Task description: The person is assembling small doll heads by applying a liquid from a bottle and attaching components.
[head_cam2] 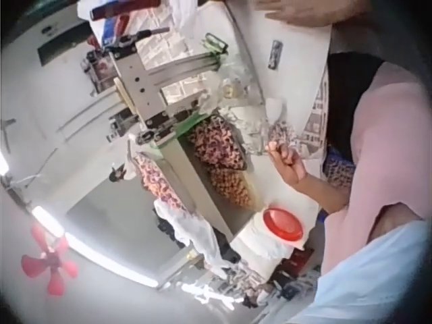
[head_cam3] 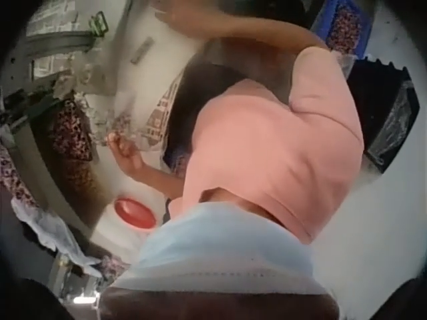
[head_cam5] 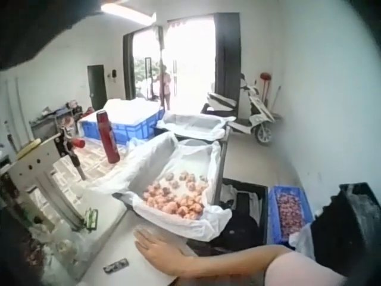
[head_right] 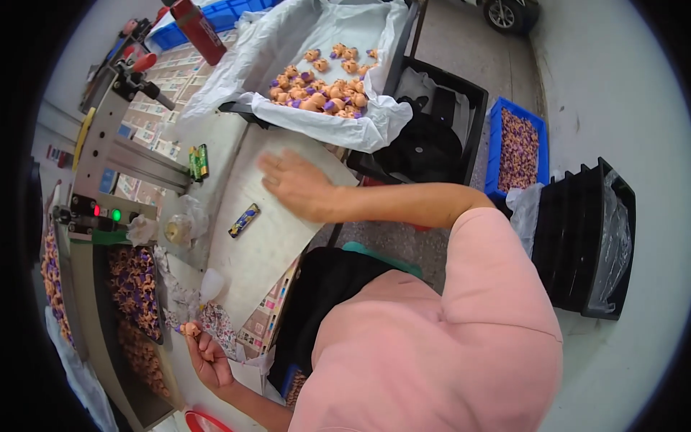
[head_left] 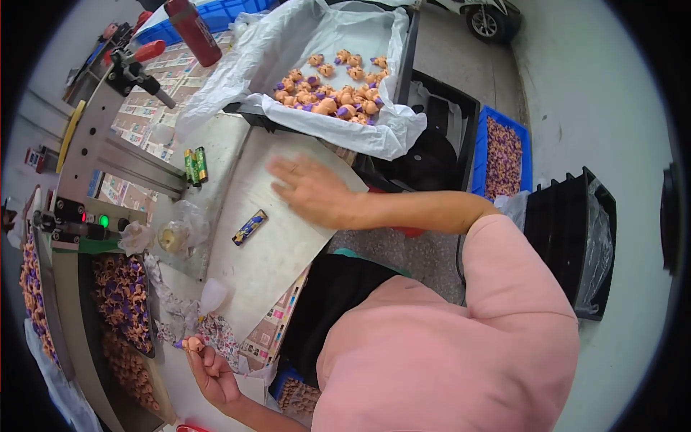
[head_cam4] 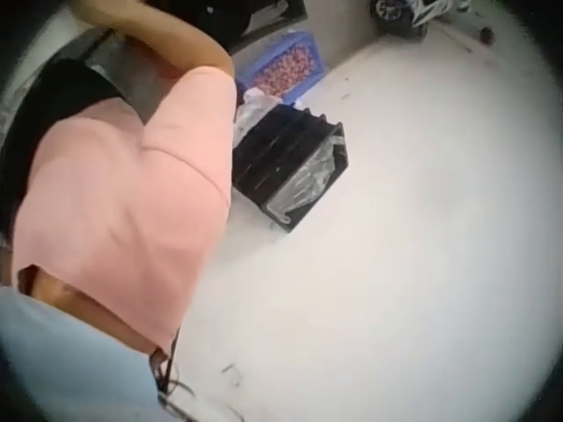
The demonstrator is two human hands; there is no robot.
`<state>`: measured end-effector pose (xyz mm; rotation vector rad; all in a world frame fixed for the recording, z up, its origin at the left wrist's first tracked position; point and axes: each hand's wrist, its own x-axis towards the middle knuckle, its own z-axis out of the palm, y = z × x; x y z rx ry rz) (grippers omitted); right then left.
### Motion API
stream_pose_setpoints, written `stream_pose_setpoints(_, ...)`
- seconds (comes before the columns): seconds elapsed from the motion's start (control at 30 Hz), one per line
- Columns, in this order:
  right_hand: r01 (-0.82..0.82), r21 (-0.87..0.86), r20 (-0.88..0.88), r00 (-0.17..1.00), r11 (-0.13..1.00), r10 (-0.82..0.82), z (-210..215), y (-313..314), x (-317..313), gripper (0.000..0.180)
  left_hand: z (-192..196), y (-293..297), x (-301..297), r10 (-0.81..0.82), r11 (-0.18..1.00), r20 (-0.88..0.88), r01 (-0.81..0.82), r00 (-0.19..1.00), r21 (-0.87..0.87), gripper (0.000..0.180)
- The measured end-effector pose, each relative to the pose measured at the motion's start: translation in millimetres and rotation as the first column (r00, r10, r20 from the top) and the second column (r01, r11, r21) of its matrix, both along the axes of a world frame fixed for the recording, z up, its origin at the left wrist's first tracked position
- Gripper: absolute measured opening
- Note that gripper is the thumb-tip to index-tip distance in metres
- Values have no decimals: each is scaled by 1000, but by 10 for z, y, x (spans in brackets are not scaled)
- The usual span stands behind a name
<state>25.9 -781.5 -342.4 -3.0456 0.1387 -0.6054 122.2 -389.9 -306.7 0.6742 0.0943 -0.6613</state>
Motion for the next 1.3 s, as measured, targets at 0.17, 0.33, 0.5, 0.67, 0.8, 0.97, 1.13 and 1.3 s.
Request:
stream_pose_setpoints(0.17,-268,440,140,963,857,229,65,449,54,25,-30,-212,194,-5,998,46,1,999,70,34)
stream_pose_setpoints(0.33,-503,544,345,864,672,367,299,880,386,21,16,-87,640,-44,982,174,10,984,189,36)
stream_pose_setpoints(0.5,-498,607,273,863,619,426,685,1217,654,22,266,-266,1520,-100,894,205,-3,974,448,27)
stream_pose_setpoints(0.67,-488,687,181,832,538,525,830,1715,814,16,450,-120,2022,-124,816,283,-65,951,574,23)
stream_pose_setpoints(0.8,-507,686,159,804,522,572,887,1894,826,14,454,-318,2216,-82,750,385,-197,919,632,26)
stream_pose_setpoints(0.97,-510,709,163,791,487,590,948,1945,807,13,341,-517,2359,-94,693,580,-365,809,621,30)
stream_pose_setpoints(1.13,-519,709,161,777,477,608,963,1919,846,12,287,-534,2335,-193,651,653,-403,732,643,29)
stream_pose_setpoints(1.3,-592,655,231,748,470,622,1160,1940,1052,11,139,-484,2441,-323,546,812,-606,486,579,26)
